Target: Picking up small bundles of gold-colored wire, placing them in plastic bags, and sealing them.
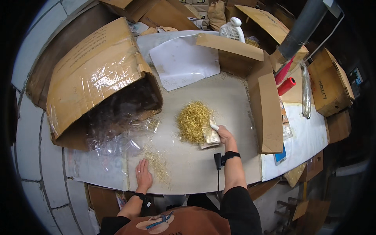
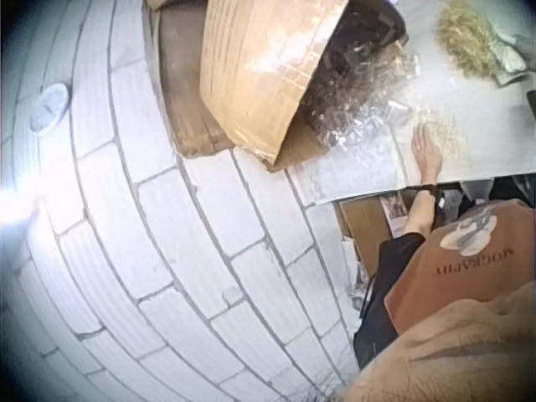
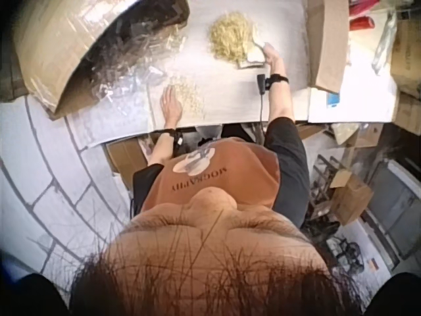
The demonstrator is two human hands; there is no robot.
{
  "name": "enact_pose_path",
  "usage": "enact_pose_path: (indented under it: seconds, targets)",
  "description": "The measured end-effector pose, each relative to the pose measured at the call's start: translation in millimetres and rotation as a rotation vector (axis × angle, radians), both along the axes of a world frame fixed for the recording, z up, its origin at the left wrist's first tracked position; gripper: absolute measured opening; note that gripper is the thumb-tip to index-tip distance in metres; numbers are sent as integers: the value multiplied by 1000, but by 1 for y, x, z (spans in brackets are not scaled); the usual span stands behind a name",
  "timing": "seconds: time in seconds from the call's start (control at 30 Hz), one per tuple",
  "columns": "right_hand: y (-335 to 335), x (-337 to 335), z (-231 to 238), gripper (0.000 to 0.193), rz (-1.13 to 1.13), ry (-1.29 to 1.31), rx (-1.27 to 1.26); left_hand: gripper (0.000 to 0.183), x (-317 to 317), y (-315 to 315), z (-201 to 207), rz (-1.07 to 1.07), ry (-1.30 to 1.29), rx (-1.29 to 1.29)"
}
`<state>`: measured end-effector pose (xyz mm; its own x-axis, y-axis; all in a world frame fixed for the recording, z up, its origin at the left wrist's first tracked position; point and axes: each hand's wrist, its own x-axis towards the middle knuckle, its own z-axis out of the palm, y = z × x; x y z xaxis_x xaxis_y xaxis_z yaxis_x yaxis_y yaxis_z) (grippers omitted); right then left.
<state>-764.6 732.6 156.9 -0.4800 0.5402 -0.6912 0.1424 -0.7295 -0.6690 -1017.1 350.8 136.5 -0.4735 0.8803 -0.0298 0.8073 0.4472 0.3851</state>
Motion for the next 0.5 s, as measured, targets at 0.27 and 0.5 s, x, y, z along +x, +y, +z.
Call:
enact_pose_path:
  seconds: [0.27,0.5]
  targets:
    - [-86,-80,-14,38,-272,380,-162,59,3,3,12,9,-25,17]
    - [-99,-59,57,36,-228,410,263,56,-3,-4,12,12,-63,79]
